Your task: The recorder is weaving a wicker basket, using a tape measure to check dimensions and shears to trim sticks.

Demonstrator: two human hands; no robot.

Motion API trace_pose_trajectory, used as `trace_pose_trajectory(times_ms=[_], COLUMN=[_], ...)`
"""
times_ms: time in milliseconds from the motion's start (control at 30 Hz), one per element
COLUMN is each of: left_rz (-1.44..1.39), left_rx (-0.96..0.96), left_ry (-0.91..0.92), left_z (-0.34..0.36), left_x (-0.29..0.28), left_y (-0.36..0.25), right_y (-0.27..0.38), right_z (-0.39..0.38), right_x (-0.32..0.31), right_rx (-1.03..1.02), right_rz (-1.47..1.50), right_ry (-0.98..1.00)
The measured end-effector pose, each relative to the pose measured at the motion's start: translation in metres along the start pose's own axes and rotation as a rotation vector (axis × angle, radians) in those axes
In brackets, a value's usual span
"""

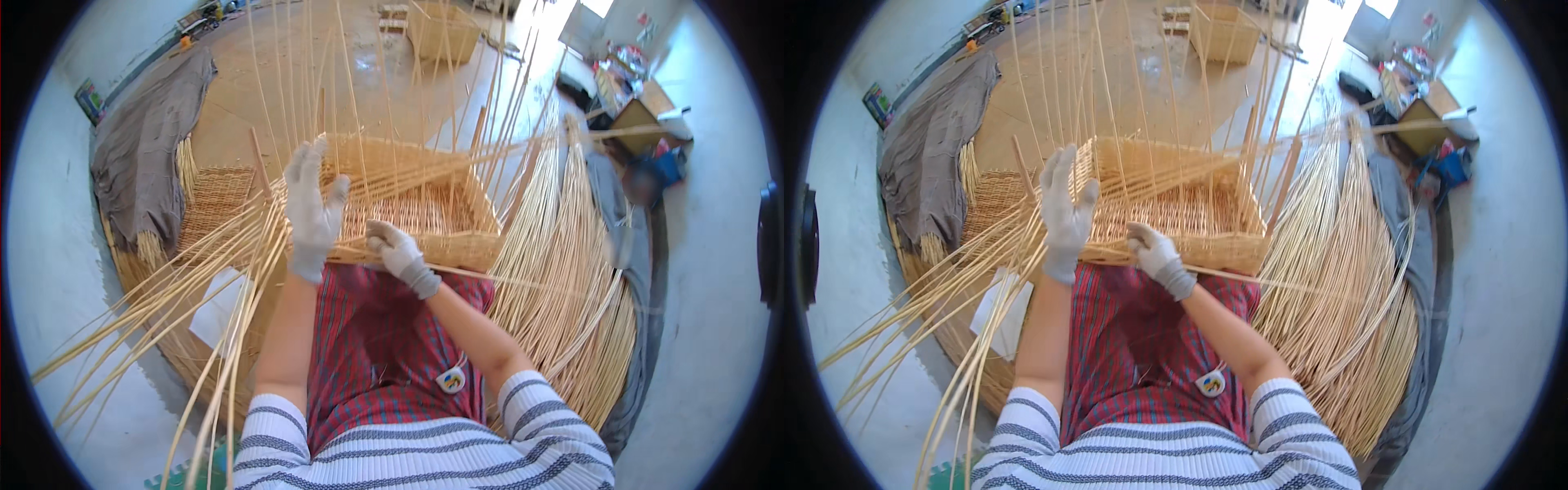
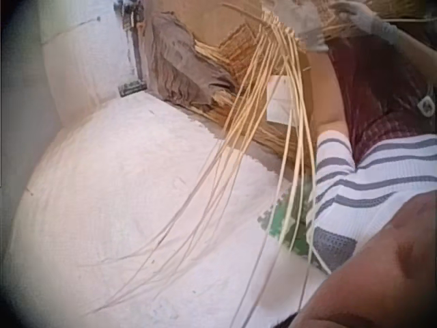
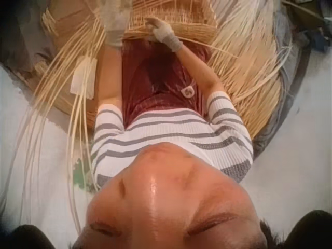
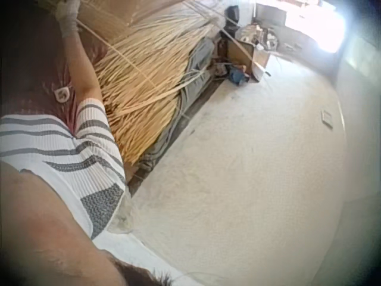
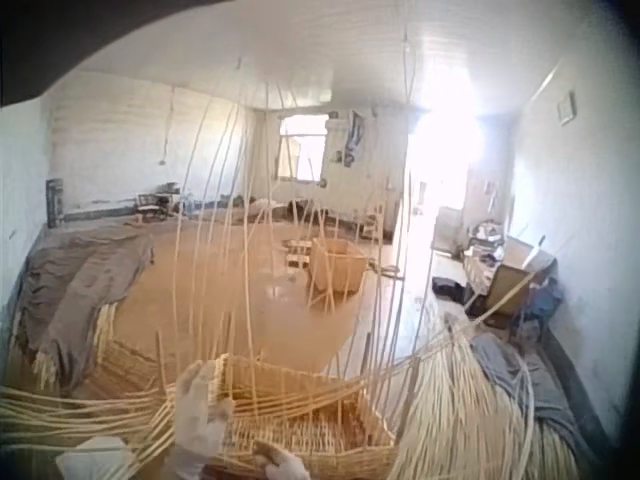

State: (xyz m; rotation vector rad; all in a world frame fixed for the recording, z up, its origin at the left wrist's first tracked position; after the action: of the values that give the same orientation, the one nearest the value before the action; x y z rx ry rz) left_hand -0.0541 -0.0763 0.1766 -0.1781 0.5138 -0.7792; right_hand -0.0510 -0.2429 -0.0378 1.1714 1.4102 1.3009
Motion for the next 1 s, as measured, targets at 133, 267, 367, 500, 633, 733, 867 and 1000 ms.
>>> trace_pose_trajectory(times_ms=[133,267,367,500,633,733,867,1000], left_rz=[0.084,-0.001,0.083,0.048,0.238,0.271,0.116,0.232], left_rx=[-0.388,-0.498,-0.151,-0.291,-0.283,-0.226,-0.3,-0.368], left_ry=[0.22,0.363,0.144,0.276,0.448,0.388,0.157,0.445], left_z=[-0.028,-0.075,-0.081,-0.087,-0.085,-0.079,-0.101,-0.162], left_x=[0.054,0.074,0.066,0.066,0.074,0.073,0.043,0.011], left_y=[0.095,0.122,0.115,0.12,0.119,0.115,0.094,0.061], right_y=[0.03,0.113,0.176,0.216,0.244,0.268,0.258,0.203], right_z=[0.047,0.105,0.146,0.197,0.217,0.194,0.149,0.087], right_x=[0.031,0.023,0.025,0.042,0.054,0.104,0.154,0.08], right_rx=[0.022,-0.209,-0.545,-0.501,-0.405,-0.441,-0.827,-1.156], right_rz=[-0.036,-0.066,0.325,-0.624,-2.031,-2.232,-1.843,-1.03], right_ry=[-0.045,-0.223,-0.071,0.122,0.171,0.015,0.079,-0.009])
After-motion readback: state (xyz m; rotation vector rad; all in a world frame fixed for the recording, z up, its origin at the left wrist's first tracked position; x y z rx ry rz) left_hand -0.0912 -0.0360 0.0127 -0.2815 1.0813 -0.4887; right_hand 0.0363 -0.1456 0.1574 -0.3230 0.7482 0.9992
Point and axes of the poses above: each hand's wrist, its own z-axis towards the middle knuckle, its own x-axis out of the palm, y = z × x, the point moved 4 cm from there along z, towards the middle knuckle, and after that the axes turned 6 degrees about x, right-handed, at the moved point
